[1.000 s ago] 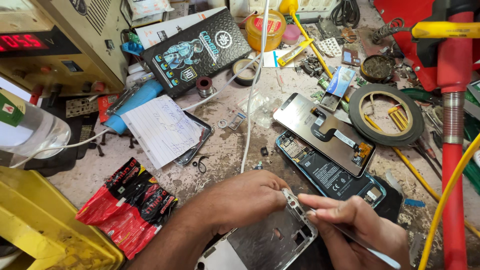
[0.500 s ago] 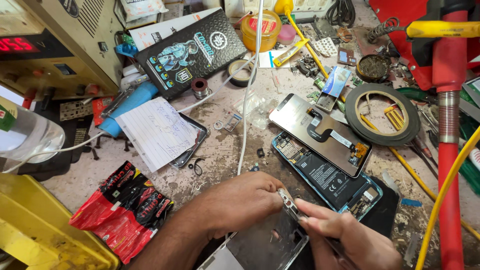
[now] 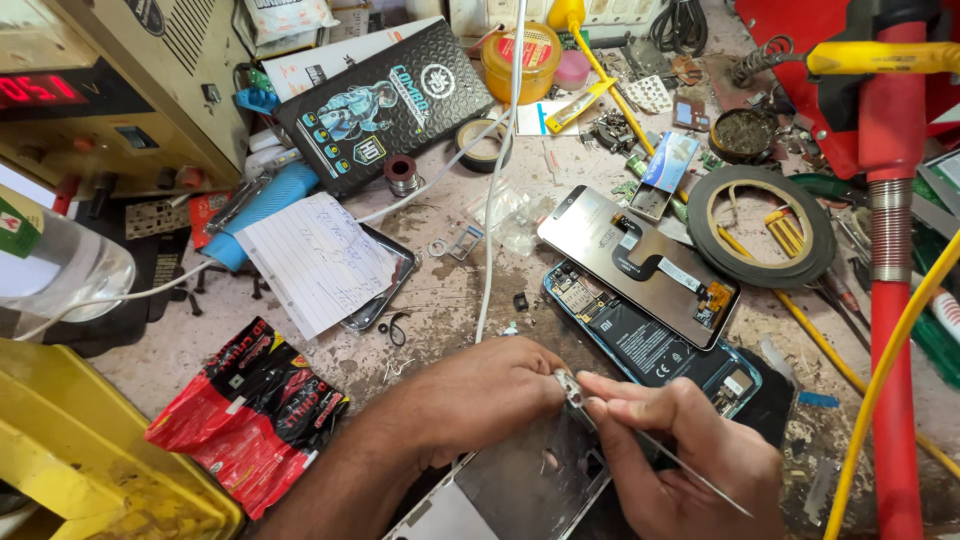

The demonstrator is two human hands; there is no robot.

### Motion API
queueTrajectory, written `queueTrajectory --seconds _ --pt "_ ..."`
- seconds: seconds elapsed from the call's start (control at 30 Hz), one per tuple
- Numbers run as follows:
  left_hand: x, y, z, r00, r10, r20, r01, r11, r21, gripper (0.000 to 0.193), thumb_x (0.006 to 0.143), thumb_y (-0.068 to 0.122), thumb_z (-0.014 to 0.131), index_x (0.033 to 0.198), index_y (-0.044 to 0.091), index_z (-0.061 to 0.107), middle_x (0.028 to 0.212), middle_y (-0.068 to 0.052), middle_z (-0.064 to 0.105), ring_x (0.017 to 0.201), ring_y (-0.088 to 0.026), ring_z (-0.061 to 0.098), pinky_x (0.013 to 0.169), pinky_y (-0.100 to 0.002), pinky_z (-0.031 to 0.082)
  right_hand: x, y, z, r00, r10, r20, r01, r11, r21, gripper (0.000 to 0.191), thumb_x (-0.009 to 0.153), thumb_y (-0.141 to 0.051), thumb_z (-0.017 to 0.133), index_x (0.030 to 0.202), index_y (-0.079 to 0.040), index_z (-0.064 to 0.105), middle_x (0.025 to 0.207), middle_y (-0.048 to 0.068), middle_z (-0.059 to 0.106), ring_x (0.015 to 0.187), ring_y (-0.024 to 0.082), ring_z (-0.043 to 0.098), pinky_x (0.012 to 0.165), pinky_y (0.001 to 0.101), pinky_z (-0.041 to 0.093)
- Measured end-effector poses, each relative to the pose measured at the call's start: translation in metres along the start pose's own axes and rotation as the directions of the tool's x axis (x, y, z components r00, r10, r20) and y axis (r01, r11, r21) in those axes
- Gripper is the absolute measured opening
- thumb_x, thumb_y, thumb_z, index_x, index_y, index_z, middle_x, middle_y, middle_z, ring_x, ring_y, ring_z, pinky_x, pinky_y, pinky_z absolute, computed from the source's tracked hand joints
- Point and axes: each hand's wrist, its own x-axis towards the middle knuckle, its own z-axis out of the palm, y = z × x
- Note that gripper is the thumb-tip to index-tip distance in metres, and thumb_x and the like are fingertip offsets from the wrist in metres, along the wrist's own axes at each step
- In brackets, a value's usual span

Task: The person uses a metal pick to scrape and clean the interior of a white smartphone chassis, then applies adhesive from a tube to the chassis surface. The work is performed on a cluttered bench with other phone parts and tools nearby.

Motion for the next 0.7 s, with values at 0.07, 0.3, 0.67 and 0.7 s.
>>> queueTrajectory --seconds 0.07,0.3,0.67,0.7 --pt "0.001 0.000 0.000 1.000 -0.026 -0.004 0.026 1.000 -0.010 0.032 0.083 0.025 0.054 0.084 -0.004 0.068 0.070 -0.013 0.068 0.062 -0.022 0.063 0.060 -0.040 0.051 -0.001 -0.001 -0.001 1.000 -0.011 -0.007 0.011 1.000 -0.029 0.023 0.081 -0.004 0.081 0.080 -0.007 0.057 0.092 0.012 0.081 0.084 0.014 0.083 0.072 0.0243 0.063" --pt "0.001 -0.001 0.000 1.000 -0.022 -0.008 0.022 0.997 -0.080 0.031 0.084 0.026 0.055 0.086 -0.003 0.068 0.072 -0.013 0.069 0.064 -0.020 0.063 0.060 -0.039 0.052 0.003 0.000 0.002 0.991 -0.133 -0.012 0.132 0.989 -0.066 0.023 0.080 -0.002 0.081 0.079 -0.006 0.058 0.094 0.015 0.079 0.084 0.017 0.082 0.072 0.0260 0.064" --pt "0.002 -0.009 0.002 0.999 -0.005 -0.043 0.004 1.000 -0.010 0.032 0.083 0.026 0.054 0.085 -0.004 0.067 0.077 -0.018 0.070 0.068 -0.026 0.067 0.064 -0.041 0.053 -0.005 -0.011 -0.005 0.999 -0.036 -0.029 0.031 0.989 -0.147 0.026 0.075 -0.003 0.083 0.076 -0.008 0.058 0.091 0.012 0.080 0.075 0.014 0.082 0.066 0.0247 0.062" --pt "0.001 -0.009 0.001 0.999 0.034 -0.041 -0.034 0.999 0.011 0.033 0.083 0.026 0.054 0.084 -0.004 0.066 0.077 -0.018 0.070 0.068 -0.026 0.066 0.065 -0.041 0.053 -0.004 -0.010 -0.004 0.997 -0.074 -0.025 0.071 0.990 -0.123 0.026 0.076 -0.004 0.083 0.077 -0.009 0.057 0.091 0.012 0.080 0.077 0.014 0.082 0.067 0.0245 0.062"
